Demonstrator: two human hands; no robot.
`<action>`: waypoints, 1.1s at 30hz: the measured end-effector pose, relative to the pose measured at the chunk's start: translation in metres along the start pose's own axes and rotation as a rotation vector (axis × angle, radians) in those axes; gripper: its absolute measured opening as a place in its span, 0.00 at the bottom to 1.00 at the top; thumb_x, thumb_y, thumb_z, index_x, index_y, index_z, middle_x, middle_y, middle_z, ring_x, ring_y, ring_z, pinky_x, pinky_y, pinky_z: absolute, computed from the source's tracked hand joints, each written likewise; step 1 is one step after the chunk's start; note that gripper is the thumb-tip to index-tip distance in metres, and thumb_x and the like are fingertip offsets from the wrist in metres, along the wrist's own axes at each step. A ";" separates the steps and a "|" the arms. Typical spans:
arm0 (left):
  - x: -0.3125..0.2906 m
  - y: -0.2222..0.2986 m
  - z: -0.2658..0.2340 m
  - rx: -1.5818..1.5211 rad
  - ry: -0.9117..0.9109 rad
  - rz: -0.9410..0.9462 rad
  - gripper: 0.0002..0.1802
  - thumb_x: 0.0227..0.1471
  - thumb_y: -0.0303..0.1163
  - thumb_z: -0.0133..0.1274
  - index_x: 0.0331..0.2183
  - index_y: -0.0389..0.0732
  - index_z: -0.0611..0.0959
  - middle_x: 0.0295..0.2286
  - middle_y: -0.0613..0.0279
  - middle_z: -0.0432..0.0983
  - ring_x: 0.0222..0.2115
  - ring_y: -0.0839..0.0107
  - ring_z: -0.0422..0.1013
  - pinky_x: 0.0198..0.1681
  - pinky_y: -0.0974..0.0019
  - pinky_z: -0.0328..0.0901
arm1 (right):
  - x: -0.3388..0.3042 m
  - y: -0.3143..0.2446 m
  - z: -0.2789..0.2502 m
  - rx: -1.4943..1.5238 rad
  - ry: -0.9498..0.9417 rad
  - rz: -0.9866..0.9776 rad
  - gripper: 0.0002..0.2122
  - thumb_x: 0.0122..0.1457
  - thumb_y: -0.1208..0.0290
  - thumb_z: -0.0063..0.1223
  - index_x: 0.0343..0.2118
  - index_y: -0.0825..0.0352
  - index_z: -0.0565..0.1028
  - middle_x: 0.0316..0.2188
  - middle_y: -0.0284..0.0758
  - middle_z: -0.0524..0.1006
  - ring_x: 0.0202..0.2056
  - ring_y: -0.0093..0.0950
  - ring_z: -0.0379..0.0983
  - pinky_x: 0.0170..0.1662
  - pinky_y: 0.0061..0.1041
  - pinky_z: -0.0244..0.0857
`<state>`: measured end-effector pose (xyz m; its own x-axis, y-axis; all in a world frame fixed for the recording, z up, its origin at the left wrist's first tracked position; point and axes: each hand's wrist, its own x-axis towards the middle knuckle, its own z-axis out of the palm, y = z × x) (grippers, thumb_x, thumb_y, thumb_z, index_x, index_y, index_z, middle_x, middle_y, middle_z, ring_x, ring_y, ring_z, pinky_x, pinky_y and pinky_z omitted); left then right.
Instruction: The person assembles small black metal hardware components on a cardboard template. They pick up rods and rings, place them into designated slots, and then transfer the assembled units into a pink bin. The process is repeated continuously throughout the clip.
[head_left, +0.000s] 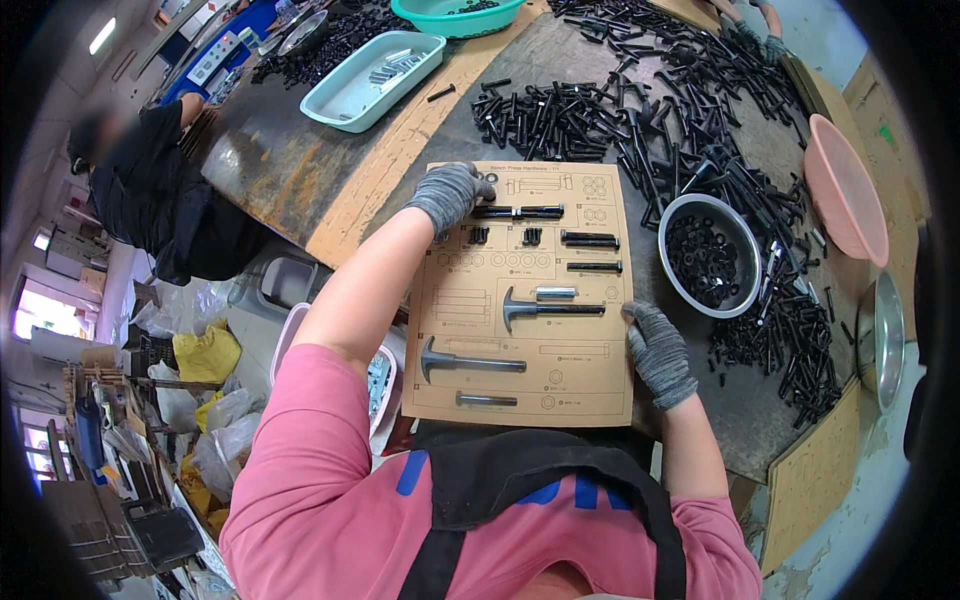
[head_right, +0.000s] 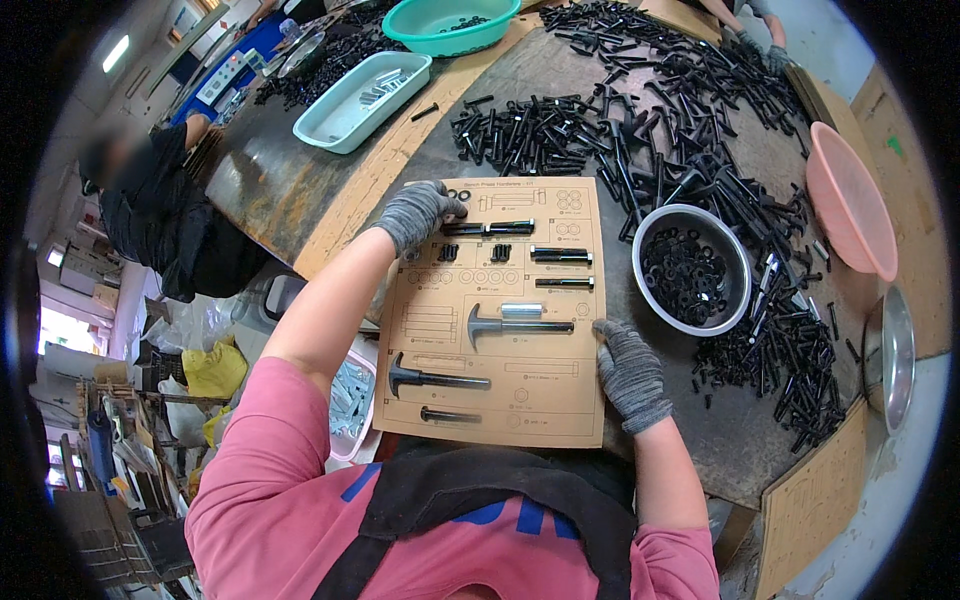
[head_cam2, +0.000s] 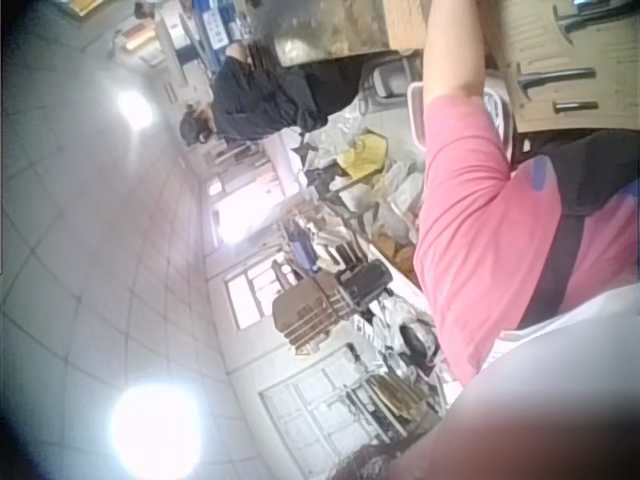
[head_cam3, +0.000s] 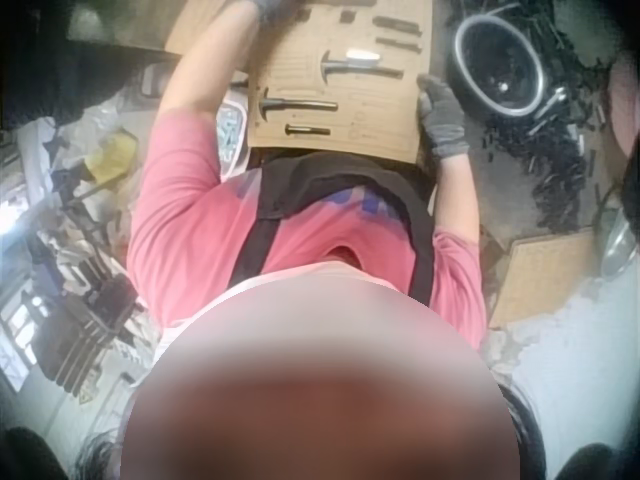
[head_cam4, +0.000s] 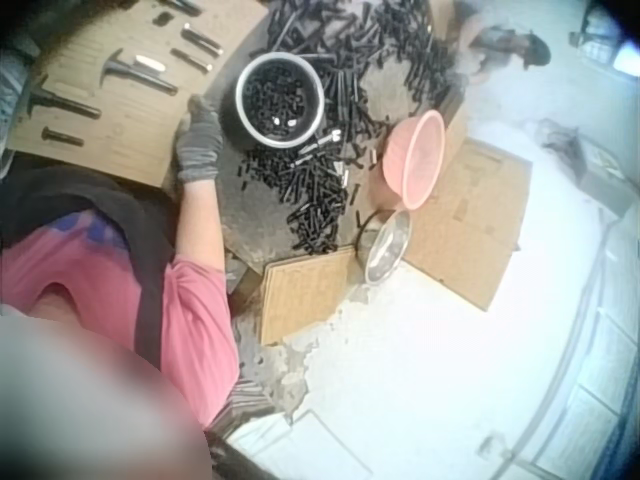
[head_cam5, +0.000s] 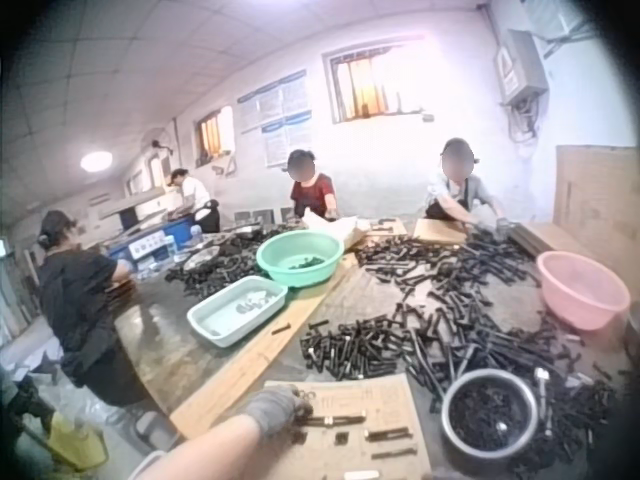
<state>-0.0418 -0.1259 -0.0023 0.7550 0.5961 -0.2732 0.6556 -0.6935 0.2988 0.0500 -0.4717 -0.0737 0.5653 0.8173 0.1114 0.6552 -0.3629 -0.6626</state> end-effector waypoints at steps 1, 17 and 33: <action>0.000 0.002 -0.001 -0.020 -0.020 -0.004 0.21 0.37 0.44 0.57 0.30 0.37 0.78 0.29 0.52 0.75 0.32 0.63 0.71 0.35 0.63 0.65 | 0.000 0.001 0.000 0.001 -0.002 -0.001 0.14 0.50 0.76 0.45 0.41 0.65 0.70 0.39 0.42 0.71 0.41 0.37 0.68 0.45 0.30 0.62; 0.008 -0.022 0.001 0.370 0.090 0.155 0.19 0.45 0.28 0.49 0.42 0.56 0.76 0.41 0.56 0.68 0.42 0.58 0.67 0.44 0.62 0.64 | 0.001 -0.023 -0.005 -0.078 0.024 0.015 0.14 0.50 0.77 0.43 0.41 0.65 0.70 0.40 0.42 0.71 0.42 0.37 0.67 0.47 0.31 0.60; -0.017 -0.032 0.004 0.084 0.250 0.215 0.14 0.45 0.32 0.51 0.38 0.45 0.77 0.33 0.52 0.71 0.33 0.58 0.69 0.38 0.62 0.64 | 0.004 -0.025 -0.002 -0.015 0.063 0.114 0.13 0.50 0.77 0.43 0.41 0.64 0.70 0.36 0.43 0.73 0.39 0.38 0.69 0.44 0.31 0.63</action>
<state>-0.0756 -0.1160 -0.0109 0.8621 0.5062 0.0238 0.4858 -0.8389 0.2456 0.0370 -0.4605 -0.0552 0.6663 0.7411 0.0826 0.5924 -0.4587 -0.6623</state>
